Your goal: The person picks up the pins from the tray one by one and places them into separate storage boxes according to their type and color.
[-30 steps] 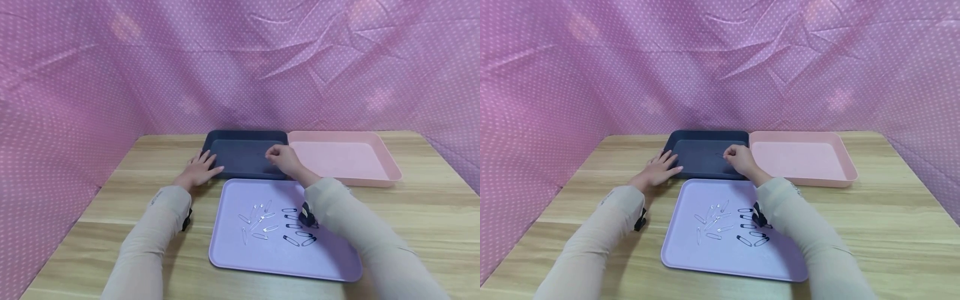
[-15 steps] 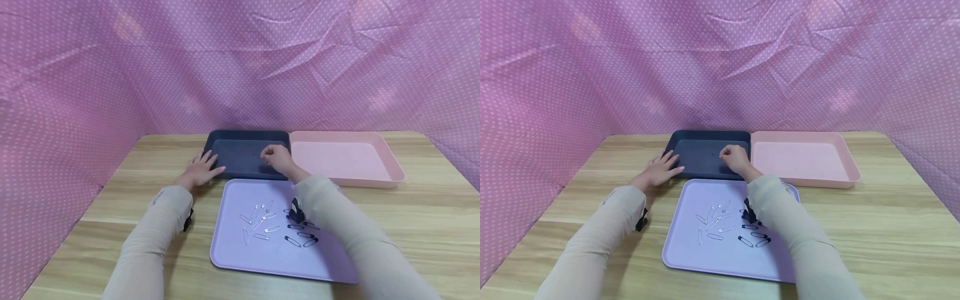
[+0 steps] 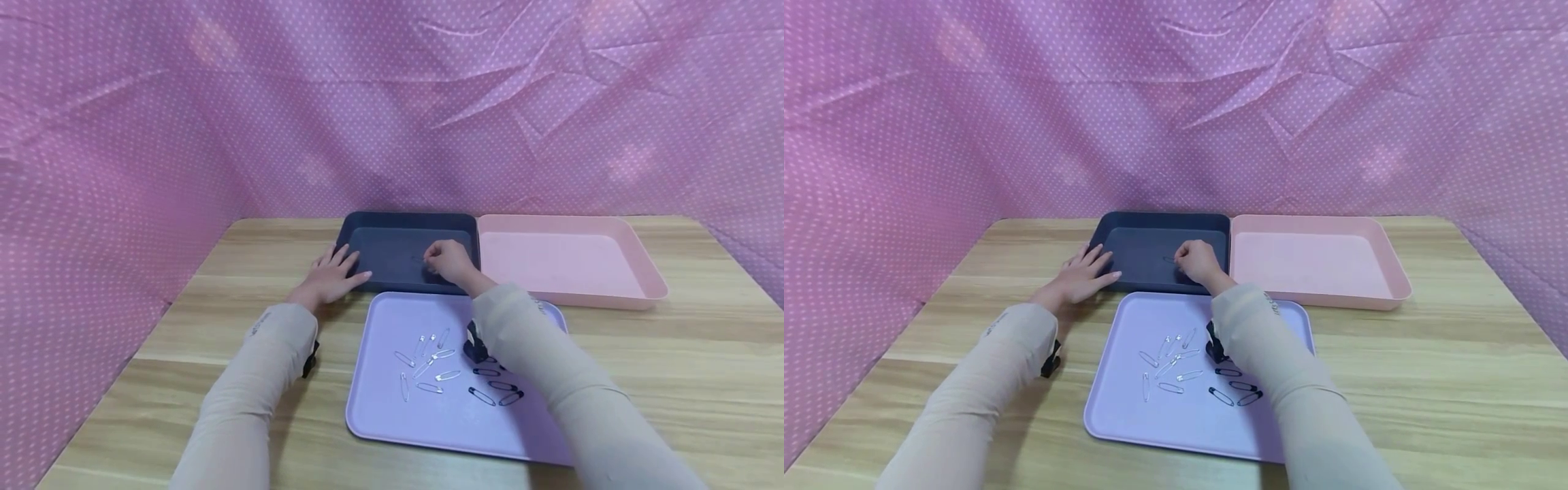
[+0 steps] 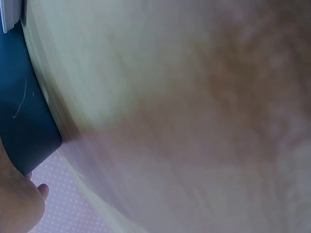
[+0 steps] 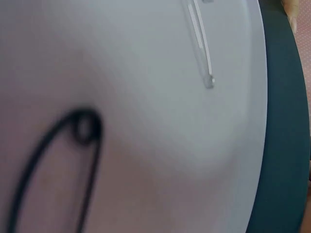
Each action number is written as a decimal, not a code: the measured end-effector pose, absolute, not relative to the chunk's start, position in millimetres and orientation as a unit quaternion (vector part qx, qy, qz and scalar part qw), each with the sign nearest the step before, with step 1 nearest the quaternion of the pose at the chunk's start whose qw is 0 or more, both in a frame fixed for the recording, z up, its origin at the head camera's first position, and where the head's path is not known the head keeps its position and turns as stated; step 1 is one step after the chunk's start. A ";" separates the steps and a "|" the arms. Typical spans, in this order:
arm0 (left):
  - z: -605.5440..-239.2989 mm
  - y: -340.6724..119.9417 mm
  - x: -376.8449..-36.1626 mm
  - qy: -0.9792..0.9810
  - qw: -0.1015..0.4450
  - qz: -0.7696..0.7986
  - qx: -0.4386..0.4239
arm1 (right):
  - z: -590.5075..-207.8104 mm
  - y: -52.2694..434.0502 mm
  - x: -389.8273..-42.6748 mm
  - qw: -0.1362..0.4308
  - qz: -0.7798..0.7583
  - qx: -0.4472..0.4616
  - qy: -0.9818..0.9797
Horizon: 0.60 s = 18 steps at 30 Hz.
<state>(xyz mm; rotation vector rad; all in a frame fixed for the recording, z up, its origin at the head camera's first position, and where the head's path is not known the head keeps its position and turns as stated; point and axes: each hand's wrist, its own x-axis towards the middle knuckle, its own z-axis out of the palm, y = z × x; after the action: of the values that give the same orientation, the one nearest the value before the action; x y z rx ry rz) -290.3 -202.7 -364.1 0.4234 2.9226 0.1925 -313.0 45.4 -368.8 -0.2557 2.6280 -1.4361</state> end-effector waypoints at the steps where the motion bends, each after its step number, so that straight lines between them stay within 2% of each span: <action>1: -363.9 -202.8 -289.8 0.983 0.091 0.067 0.142 | -369.0 44.6 -313.2 0.072 -0.475 -0.086 0.873; 18: -362.6 -201.9 -289.7 0.984 0.098 0.063 0.136 | -373.8 44.3 -315.2 0.089 -0.448 -0.070 0.887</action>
<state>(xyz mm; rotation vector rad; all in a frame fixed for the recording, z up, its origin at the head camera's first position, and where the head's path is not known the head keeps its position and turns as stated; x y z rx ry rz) -289.7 -201.9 -362.6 0.4036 2.9106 0.1863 -315.2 44.3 -373.8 -0.2070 2.6387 -1.3327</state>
